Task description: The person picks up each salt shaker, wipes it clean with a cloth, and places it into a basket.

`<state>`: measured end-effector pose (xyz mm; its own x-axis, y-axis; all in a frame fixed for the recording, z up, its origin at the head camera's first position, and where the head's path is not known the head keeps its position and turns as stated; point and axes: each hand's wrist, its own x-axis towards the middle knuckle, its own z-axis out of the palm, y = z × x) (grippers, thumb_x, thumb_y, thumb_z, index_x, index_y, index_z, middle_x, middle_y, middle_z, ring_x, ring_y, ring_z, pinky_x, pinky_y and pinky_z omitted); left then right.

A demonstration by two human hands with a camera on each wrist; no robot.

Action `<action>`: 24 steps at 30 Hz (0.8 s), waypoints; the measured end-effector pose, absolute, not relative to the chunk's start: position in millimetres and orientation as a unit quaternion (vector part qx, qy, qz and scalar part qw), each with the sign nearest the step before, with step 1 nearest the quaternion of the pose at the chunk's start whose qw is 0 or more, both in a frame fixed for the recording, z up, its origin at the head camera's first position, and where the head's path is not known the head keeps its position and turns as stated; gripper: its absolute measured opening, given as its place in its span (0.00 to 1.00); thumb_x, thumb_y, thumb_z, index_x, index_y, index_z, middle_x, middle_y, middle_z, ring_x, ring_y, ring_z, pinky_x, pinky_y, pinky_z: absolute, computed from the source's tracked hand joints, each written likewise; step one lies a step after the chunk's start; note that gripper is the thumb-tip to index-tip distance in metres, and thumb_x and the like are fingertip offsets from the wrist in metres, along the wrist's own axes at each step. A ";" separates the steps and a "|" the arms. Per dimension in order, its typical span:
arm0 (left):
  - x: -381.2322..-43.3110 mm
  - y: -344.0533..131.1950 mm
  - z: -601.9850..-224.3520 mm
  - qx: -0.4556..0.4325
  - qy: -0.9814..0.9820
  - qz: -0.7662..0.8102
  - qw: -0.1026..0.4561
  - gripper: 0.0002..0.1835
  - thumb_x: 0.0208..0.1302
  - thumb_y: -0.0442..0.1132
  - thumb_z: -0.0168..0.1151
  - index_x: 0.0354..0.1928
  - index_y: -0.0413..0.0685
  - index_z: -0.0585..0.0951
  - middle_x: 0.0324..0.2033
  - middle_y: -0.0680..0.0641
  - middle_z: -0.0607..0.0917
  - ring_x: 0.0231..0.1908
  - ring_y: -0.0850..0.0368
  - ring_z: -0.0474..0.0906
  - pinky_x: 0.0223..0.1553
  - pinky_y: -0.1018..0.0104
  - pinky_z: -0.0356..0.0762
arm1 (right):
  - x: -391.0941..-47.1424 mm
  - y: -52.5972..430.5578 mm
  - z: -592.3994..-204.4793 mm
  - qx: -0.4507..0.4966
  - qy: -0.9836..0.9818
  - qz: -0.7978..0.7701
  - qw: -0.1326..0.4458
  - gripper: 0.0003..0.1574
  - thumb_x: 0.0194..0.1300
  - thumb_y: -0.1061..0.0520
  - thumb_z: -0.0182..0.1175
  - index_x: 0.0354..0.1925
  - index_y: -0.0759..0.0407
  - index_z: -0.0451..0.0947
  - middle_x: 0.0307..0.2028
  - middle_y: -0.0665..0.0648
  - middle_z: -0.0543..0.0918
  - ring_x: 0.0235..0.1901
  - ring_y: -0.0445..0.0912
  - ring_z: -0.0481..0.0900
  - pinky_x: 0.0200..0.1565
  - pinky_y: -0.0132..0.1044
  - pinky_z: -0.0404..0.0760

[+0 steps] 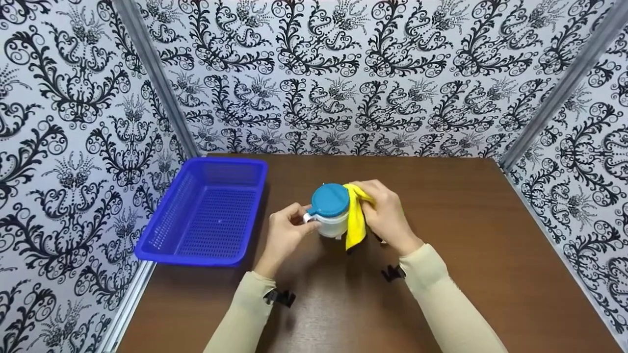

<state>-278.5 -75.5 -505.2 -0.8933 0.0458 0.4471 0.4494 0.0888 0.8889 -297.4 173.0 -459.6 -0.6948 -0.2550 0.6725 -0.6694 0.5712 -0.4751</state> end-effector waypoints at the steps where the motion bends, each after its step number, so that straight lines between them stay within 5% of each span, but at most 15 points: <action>1: -278.6 -75.4 -505.4 -0.175 -0.720 -0.655 0.151 0.18 0.46 0.30 0.81 0.24 0.37 0.75 0.39 0.46 0.89 0.47 0.54 0.85 0.37 0.54 0.84 | -297.6 173.8 -459.7 0.272 -0.843 0.372 0.278 0.24 0.66 0.69 0.62 0.57 0.50 0.84 0.50 0.48 0.84 0.51 0.44 0.80 0.56 0.41 0.77; 13: -260.7 -76.3 -487.5 -0.250 -0.733 -0.628 0.071 0.14 0.50 0.27 0.77 0.26 0.36 0.76 0.42 0.43 0.89 0.42 0.53 0.86 0.35 0.62 0.83 | -303.2 183.9 -444.2 0.274 -0.835 0.371 0.299 0.26 0.63 0.73 0.61 0.54 0.53 0.85 0.51 0.49 0.83 0.52 0.45 0.80 0.57 0.43 0.77; 19: -256.8 -77.5 -480.3 -0.283 -0.710 -0.643 0.041 0.13 0.52 0.28 0.77 0.27 0.36 0.78 0.43 0.43 0.89 0.40 0.52 0.86 0.36 0.65 0.83 | -303.8 183.7 -443.7 0.385 -0.823 0.390 0.152 0.29 0.64 0.75 0.57 0.53 0.48 0.85 0.52 0.45 0.83 0.54 0.43 0.79 0.59 0.42 0.76; 24: -256.1 -79.1 -478.5 -0.288 -0.696 -0.658 0.028 0.12 0.52 0.27 0.76 0.28 0.34 0.79 0.44 0.42 0.88 0.35 0.54 0.85 0.33 0.66 0.82 | -303.3 186.4 -442.1 0.404 -0.809 0.424 0.057 0.23 0.68 0.68 0.61 0.54 0.46 0.84 0.51 0.46 0.83 0.53 0.45 0.78 0.57 0.46 0.76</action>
<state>-256.1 -79.1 -478.5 -0.8324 0.3647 0.4173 0.4371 -0.0310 0.8989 -303.3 186.4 -442.1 -0.6674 -0.6049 0.4344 -0.7012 0.3139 -0.6402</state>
